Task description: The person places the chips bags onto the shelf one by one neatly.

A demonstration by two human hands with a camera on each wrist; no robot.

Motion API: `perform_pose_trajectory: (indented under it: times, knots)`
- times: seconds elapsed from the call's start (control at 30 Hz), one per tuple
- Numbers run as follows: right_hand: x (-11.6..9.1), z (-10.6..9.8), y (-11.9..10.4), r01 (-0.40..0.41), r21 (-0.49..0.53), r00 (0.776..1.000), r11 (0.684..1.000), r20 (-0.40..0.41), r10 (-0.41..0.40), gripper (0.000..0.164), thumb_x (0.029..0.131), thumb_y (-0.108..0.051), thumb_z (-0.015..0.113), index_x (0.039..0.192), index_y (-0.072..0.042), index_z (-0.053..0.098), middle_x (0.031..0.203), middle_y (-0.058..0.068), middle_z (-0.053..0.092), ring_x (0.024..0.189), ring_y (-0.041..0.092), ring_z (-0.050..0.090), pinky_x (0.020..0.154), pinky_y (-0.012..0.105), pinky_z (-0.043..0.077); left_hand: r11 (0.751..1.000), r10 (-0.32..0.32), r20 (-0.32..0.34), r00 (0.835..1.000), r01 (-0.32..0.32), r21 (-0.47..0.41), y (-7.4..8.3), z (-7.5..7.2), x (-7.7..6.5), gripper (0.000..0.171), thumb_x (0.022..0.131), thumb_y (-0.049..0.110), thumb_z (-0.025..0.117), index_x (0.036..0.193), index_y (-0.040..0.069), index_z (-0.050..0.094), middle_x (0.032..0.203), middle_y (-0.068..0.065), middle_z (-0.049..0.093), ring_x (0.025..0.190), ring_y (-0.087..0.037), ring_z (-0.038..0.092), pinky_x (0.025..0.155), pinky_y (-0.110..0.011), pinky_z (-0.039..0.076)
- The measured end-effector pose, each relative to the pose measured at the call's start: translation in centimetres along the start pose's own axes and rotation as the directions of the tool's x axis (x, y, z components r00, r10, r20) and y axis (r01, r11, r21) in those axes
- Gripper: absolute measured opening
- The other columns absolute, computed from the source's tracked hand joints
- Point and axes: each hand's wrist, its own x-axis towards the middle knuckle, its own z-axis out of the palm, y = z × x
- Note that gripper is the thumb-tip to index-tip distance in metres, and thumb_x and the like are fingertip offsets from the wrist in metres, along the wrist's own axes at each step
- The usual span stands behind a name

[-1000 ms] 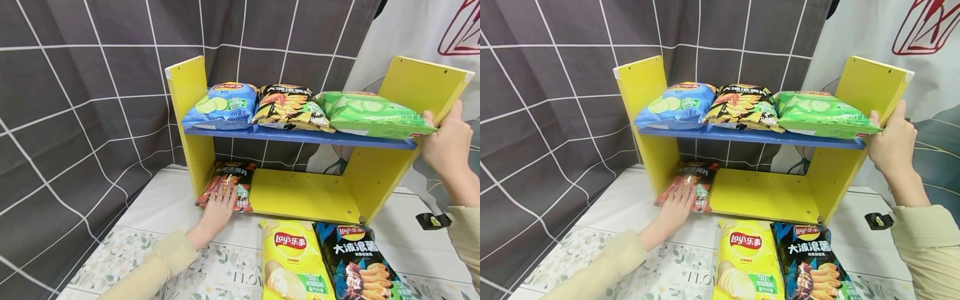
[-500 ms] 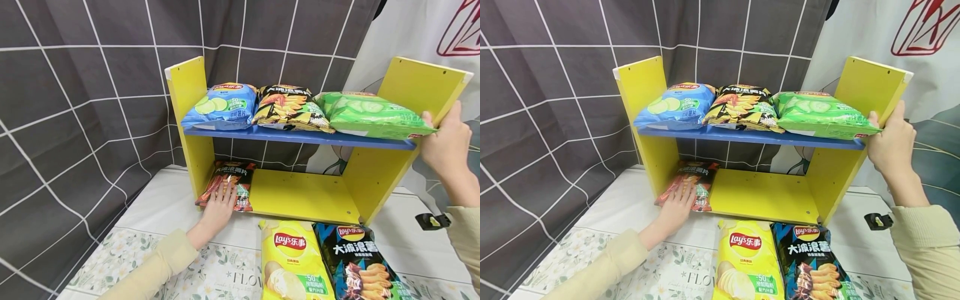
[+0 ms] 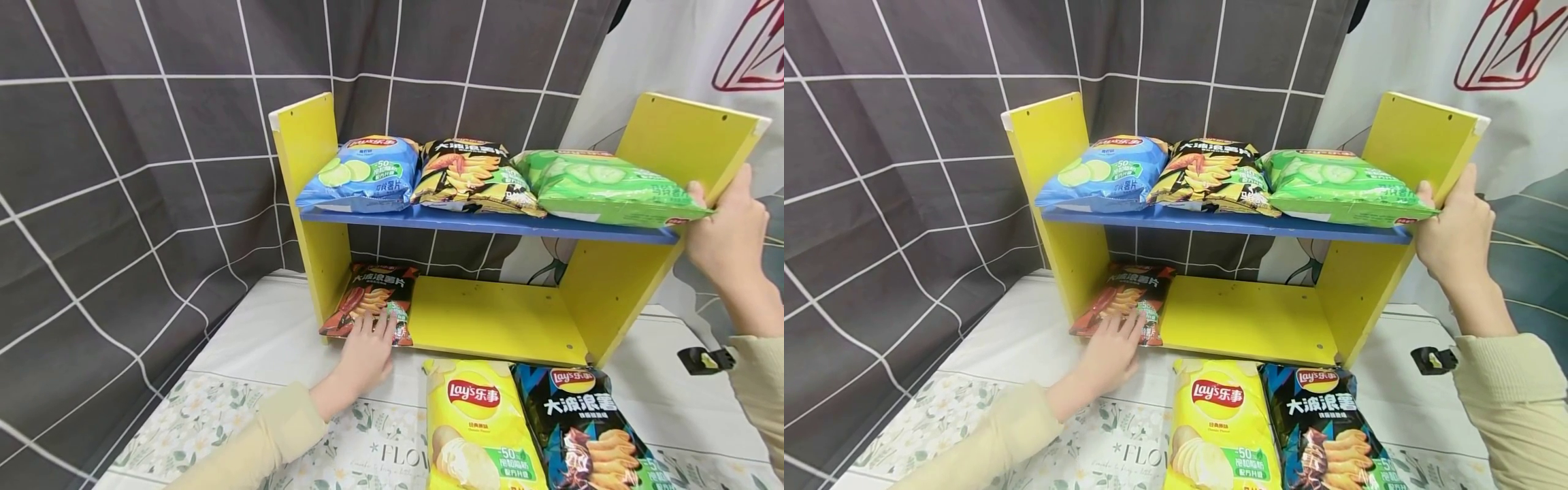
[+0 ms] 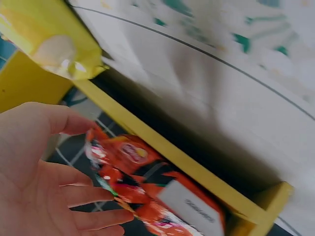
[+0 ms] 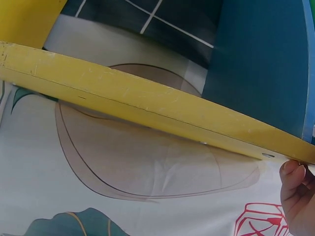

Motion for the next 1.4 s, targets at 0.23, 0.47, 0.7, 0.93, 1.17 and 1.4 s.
perform_pose_trajectory:
  times: [0.23,0.47,0.7,0.93,1.17,1.4]
  knots:
    - [0.0,0.0,0.0,-0.006,0.009,1.000,1.000,-0.004,0.006,0.037,0.088,-0.026,0.035,0.109,0.004,0.032,0.074,0.023,0.043,0.065,0.043,0.040,0.045,0.029,0.019,0.991,0.104,-0.035,0.994,-0.106,-0.086,1.9,-2.5,-0.2,0.063,0.083,0.044,0.048,0.134,0.007,0.042,0.132,-0.008,0.051,0.120,-0.031,0.050,0.102,-0.043,0.039]
    - [0.0,0.1,-0.1,-0.008,0.035,1.000,0.999,-0.015,0.009,0.037,0.087,-0.025,0.035,0.109,0.004,0.031,0.076,0.026,0.043,0.070,0.049,0.040,0.050,0.041,0.021,0.944,0.191,-0.128,0.973,-0.218,-0.246,4.4,-4.3,-1.3,0.060,0.087,0.048,0.044,0.133,0.010,0.043,0.135,-0.006,0.049,0.125,-0.026,0.046,0.106,-0.042,0.034]
    - [0.0,0.1,0.0,-0.026,0.041,1.000,0.999,-0.003,0.026,0.038,0.086,-0.026,0.034,0.110,0.004,0.031,0.078,0.026,0.044,0.073,0.051,0.040,0.052,0.043,0.021,0.910,0.276,-0.153,0.949,-0.309,-0.277,7.0,-5.6,-2.8,0.065,0.087,0.055,0.037,0.134,0.011,0.042,0.136,-0.005,0.048,0.128,-0.027,0.042,0.106,-0.042,0.034]
    - [-0.1,0.1,0.0,-0.027,0.028,1.000,0.999,0.005,0.026,0.038,0.087,-0.026,0.034,0.112,0.002,0.032,0.079,0.027,0.044,0.073,0.050,0.041,0.051,0.040,0.021,0.877,0.416,-0.115,0.902,-0.431,-0.211,9.2,-6.5,-4.0,0.068,0.088,0.062,0.029,0.135,0.014,0.042,0.136,-0.002,0.049,0.127,-0.023,0.044,0.105,-0.039,0.036]
    - [-0.1,0.0,0.0,-0.024,0.032,1.000,0.999,0.010,0.024,0.038,0.087,-0.026,0.034,0.113,0.002,0.033,0.079,0.026,0.044,0.073,0.049,0.041,0.050,0.040,0.021,0.839,0.522,-0.137,0.842,-0.536,-0.098,10.7,-6.5,-5.3,0.062,0.091,0.058,0.026,0.136,0.018,0.041,0.134,0.004,0.051,0.124,-0.015,0.048,0.101,-0.031,0.040]
    - [-0.1,0.0,0.0,-0.020,0.041,1.000,0.999,0.003,0.020,0.038,0.087,-0.026,0.034,0.112,0.003,0.033,0.079,0.027,0.044,0.074,0.050,0.040,0.052,0.043,0.021,0.825,0.564,0.073,0.822,-0.558,-0.090,12.1,-6.4,-6.1,0.061,0.093,0.057,0.015,0.145,0.025,0.019,0.145,0.009,0.035,0.133,-0.011,0.035,0.107,-0.026,0.032]
